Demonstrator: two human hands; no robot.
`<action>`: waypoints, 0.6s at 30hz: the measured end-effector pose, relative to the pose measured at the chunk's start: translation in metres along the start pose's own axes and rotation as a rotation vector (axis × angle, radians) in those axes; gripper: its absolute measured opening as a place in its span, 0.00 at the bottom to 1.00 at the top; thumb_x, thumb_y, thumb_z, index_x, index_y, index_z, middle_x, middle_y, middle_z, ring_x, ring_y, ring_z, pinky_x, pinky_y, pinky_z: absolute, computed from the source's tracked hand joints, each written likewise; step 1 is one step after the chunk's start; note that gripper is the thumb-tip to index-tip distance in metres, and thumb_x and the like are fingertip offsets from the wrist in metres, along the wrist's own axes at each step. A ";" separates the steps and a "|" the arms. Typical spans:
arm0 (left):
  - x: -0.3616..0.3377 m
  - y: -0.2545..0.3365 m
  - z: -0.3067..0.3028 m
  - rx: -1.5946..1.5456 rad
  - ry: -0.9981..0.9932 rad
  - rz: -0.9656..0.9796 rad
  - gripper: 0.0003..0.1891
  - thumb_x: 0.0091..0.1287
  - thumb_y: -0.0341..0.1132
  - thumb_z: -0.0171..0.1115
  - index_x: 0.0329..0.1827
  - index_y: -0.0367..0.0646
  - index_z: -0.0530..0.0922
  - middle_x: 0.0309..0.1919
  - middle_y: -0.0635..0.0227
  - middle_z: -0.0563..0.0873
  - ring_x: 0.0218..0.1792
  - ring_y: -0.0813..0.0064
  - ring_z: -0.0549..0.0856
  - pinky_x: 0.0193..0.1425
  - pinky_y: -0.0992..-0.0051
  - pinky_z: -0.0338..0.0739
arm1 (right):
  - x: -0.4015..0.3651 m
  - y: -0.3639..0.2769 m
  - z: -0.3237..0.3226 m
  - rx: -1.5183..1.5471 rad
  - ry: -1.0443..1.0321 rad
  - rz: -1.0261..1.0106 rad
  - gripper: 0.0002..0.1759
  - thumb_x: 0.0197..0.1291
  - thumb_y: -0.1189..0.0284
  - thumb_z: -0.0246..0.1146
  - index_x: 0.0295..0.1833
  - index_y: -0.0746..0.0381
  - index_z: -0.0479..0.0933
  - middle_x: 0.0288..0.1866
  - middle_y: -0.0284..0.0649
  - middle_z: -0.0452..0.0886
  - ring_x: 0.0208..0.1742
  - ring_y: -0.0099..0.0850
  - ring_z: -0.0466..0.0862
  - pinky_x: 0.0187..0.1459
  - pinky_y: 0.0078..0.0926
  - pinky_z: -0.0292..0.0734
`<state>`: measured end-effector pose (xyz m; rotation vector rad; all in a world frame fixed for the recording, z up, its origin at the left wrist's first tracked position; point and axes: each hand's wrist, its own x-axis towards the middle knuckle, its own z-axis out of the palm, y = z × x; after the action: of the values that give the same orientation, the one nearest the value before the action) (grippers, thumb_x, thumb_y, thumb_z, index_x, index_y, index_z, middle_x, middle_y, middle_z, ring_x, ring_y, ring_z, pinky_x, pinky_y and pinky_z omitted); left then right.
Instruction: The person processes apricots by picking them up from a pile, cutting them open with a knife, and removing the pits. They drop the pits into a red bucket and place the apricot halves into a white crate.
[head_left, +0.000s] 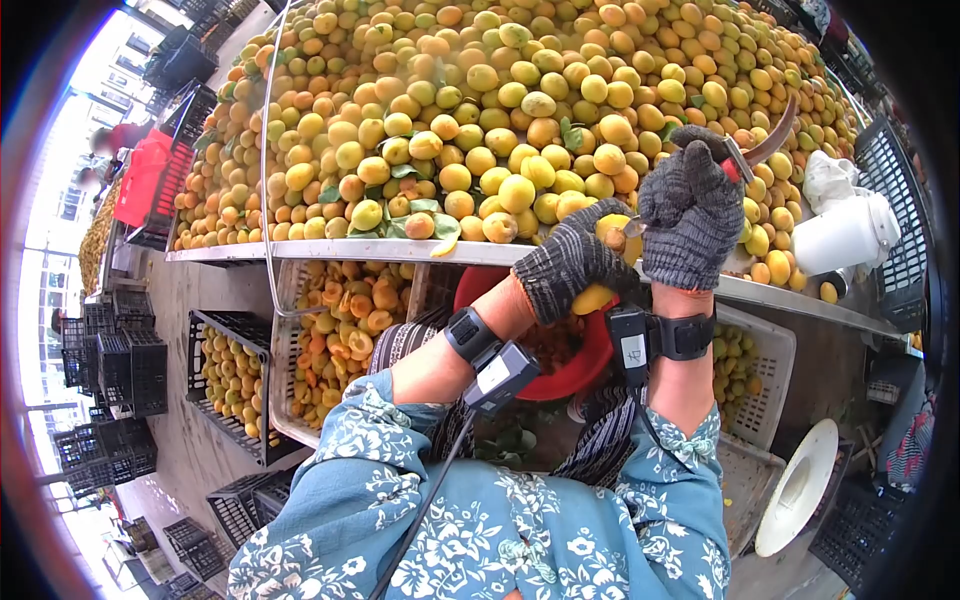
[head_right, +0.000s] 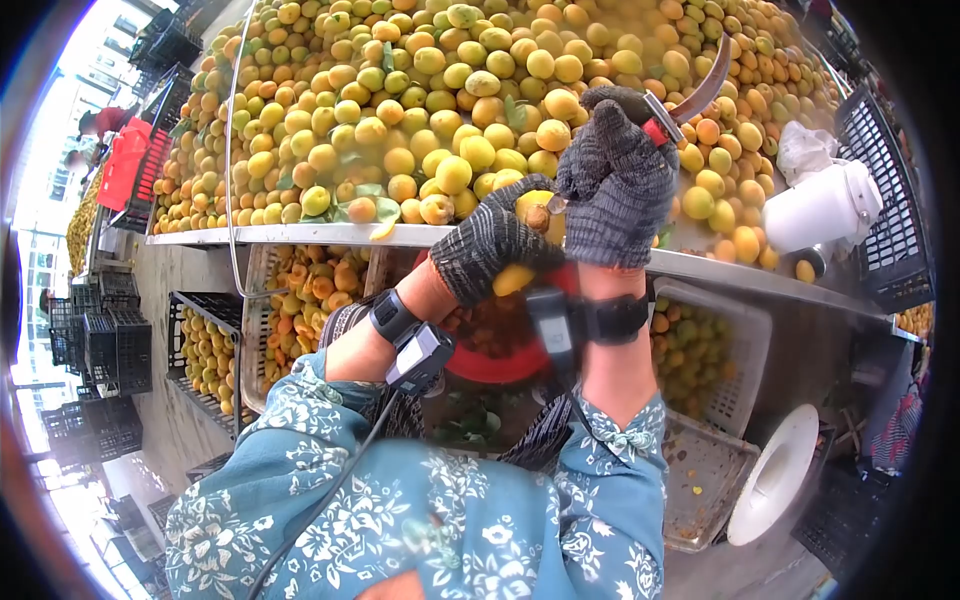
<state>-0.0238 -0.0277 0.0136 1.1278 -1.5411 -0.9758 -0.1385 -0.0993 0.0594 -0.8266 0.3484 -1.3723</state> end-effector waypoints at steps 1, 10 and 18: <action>0.000 0.001 0.000 -0.018 -0.004 -0.011 0.33 0.39 0.34 0.78 0.52 0.36 0.75 0.44 0.58 0.81 0.48 0.64 0.80 0.57 0.69 0.72 | -0.001 0.000 0.001 0.000 0.000 0.000 0.09 0.58 0.70 0.68 0.40 0.64 0.81 0.17 0.27 0.71 0.13 0.16 0.65 0.17 0.15 0.58; 0.001 0.002 -0.001 -0.027 -0.031 -0.139 0.32 0.44 0.29 0.73 0.57 0.37 0.74 0.46 0.62 0.83 0.48 0.73 0.79 0.57 0.74 0.73 | -0.005 0.002 0.004 -0.092 -0.030 0.042 0.10 0.60 0.68 0.66 0.40 0.63 0.79 0.15 0.26 0.66 0.12 0.16 0.62 0.15 0.16 0.56; -0.001 0.003 0.005 0.035 0.048 -0.179 0.33 0.38 0.28 0.73 0.54 0.39 0.74 0.42 0.61 0.82 0.45 0.69 0.80 0.55 0.71 0.74 | 0.001 0.011 -0.015 0.067 0.026 0.178 0.12 0.63 0.64 0.63 0.42 0.63 0.77 0.14 0.24 0.59 0.13 0.18 0.58 0.16 0.19 0.54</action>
<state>-0.0296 -0.0259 0.0148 1.3223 -1.4422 -1.0356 -0.1402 -0.1049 0.0421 -0.7063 0.3846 -1.2232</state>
